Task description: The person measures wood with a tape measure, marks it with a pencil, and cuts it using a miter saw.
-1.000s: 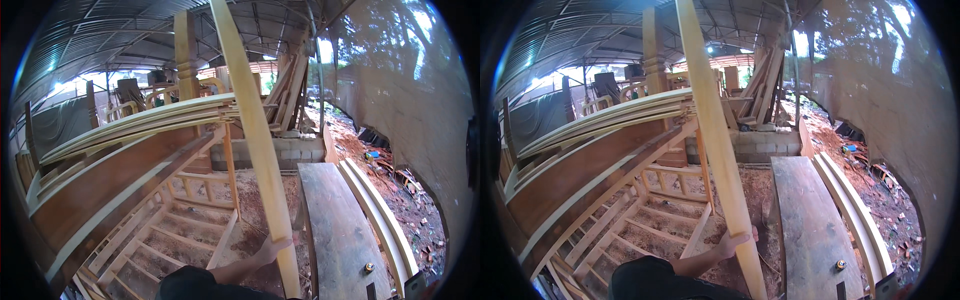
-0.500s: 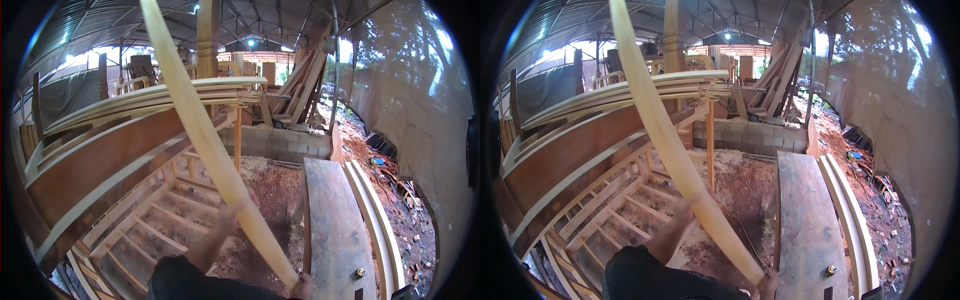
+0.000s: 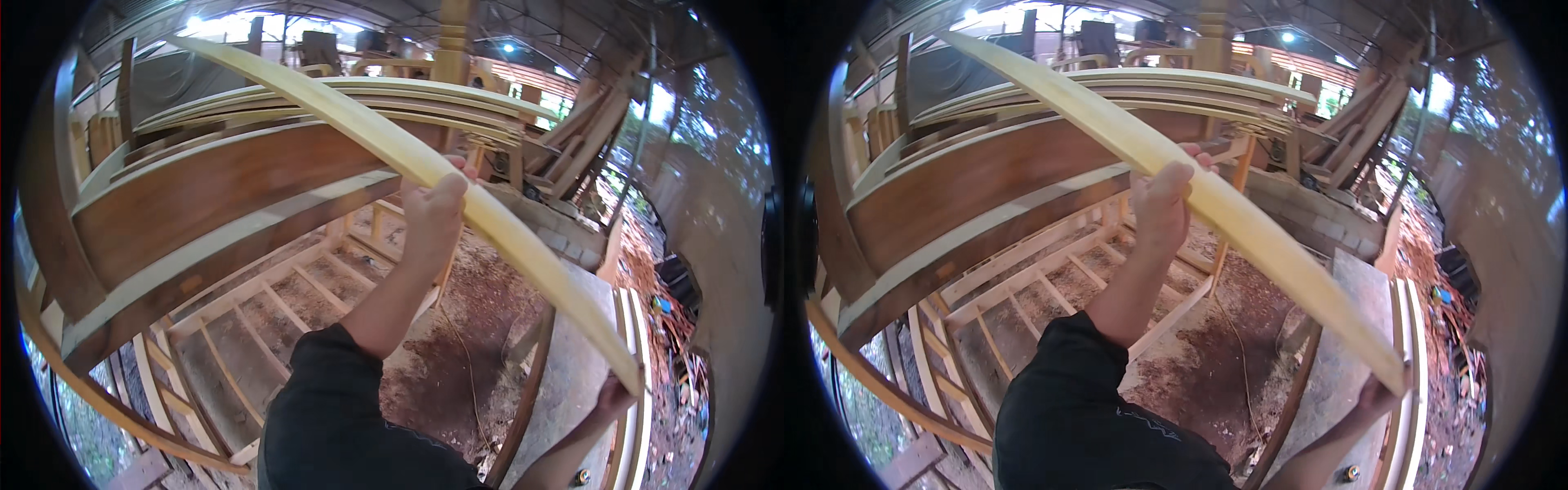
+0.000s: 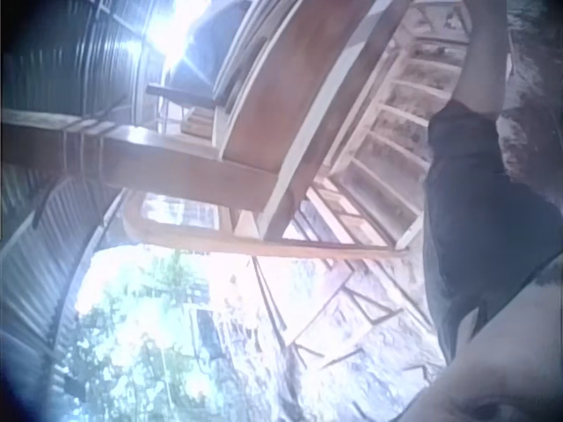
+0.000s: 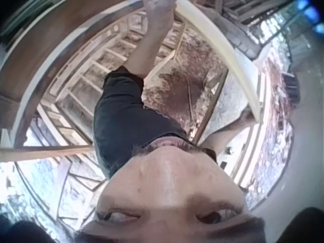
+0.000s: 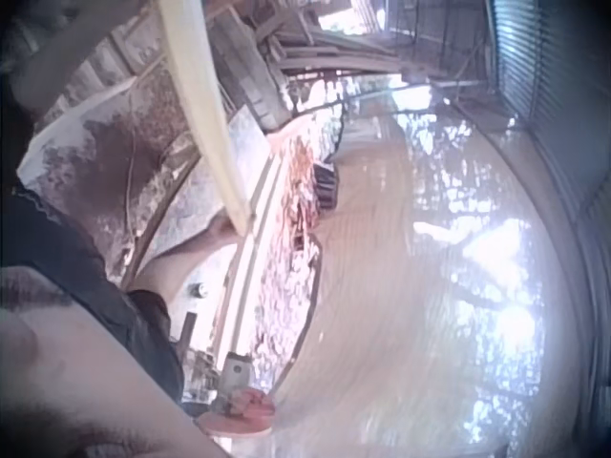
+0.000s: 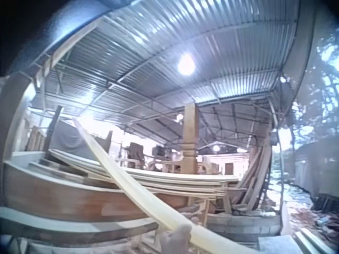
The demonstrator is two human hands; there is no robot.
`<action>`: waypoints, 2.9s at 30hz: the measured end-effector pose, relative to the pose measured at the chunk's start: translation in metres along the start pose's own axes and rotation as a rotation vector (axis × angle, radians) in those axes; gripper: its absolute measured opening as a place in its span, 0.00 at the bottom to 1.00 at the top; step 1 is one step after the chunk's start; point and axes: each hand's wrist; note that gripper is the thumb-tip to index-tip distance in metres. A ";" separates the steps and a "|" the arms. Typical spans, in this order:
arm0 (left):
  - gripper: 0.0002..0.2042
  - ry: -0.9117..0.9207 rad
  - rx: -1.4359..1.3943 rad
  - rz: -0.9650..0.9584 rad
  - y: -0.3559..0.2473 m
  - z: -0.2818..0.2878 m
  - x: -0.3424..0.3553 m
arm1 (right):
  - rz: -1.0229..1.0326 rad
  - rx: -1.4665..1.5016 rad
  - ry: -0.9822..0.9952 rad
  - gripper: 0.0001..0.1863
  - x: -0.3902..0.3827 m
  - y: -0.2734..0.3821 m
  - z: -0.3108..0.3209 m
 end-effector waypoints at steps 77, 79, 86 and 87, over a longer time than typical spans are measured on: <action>0.36 0.129 2.284 -1.101 0.138 -0.103 0.190 | 0.073 -2.090 -1.216 0.26 -0.227 0.070 0.252; 0.37 0.090 2.288 -0.997 0.140 -0.103 0.183 | 0.173 -2.171 -1.263 0.26 -0.234 0.101 0.275; 0.38 -0.012 2.280 -0.743 0.133 -0.094 0.204 | 0.225 -2.488 -1.205 0.37 -0.262 0.147 0.336; 0.38 -0.030 2.282 -0.728 0.138 -0.088 0.208 | 0.222 -2.556 -1.148 0.39 -0.267 0.145 0.339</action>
Point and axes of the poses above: each hand's wrist, its own x-axis towards the middle knuckle, its own z-axis out of the back of the hand, y = z × x, and after that the axes turned 12 degrees about x, right-handed
